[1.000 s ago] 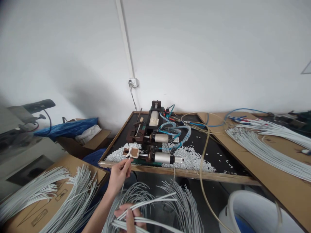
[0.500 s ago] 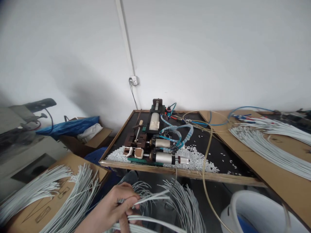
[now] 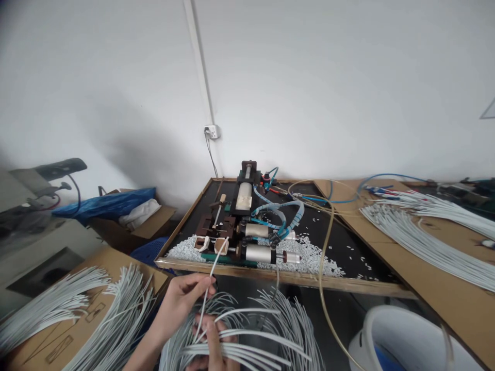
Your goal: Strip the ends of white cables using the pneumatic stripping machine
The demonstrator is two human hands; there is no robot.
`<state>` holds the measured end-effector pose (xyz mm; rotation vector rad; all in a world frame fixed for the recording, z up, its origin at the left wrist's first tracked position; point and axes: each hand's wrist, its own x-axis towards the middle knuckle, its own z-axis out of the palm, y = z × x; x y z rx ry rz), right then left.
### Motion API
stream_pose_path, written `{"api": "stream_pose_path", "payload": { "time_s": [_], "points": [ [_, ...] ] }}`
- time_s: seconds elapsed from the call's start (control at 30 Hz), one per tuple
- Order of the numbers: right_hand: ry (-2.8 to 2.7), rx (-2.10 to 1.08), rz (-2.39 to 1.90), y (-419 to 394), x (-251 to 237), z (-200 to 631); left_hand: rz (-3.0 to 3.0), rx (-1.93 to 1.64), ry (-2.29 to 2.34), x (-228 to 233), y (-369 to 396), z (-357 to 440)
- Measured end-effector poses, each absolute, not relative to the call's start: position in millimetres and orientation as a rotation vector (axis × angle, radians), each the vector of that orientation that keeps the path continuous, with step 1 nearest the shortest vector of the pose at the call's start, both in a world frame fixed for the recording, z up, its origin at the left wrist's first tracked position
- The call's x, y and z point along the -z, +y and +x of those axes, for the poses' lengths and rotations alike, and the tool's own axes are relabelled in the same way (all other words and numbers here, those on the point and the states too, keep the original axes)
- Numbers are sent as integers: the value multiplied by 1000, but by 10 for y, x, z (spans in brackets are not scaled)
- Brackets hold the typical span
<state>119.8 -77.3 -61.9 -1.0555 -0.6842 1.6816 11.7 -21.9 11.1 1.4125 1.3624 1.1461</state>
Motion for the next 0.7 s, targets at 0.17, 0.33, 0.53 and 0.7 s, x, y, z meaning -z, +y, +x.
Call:
{"api": "stream_pose_path", "payload": {
  "time_s": [0.17, 0.33, 0.53, 0.7],
  "points": [
    [-614, -1750, -1034, -742, 695, 1191, 1294, -1426, 1436, 73, -84, 27],
    [-586, -1764, -1034, -777, 805, 1135, 1334, -1409, 1428, 121, 35, -2],
    [-458, -1785, -965, -764, 963, 1092, 1315, -1478, 1507, 201, 156, 11],
    [-531, -1726, -965, -757, 1031, 1068, 1289, -1477, 1522, 195, 130, 29]
  ]
}}
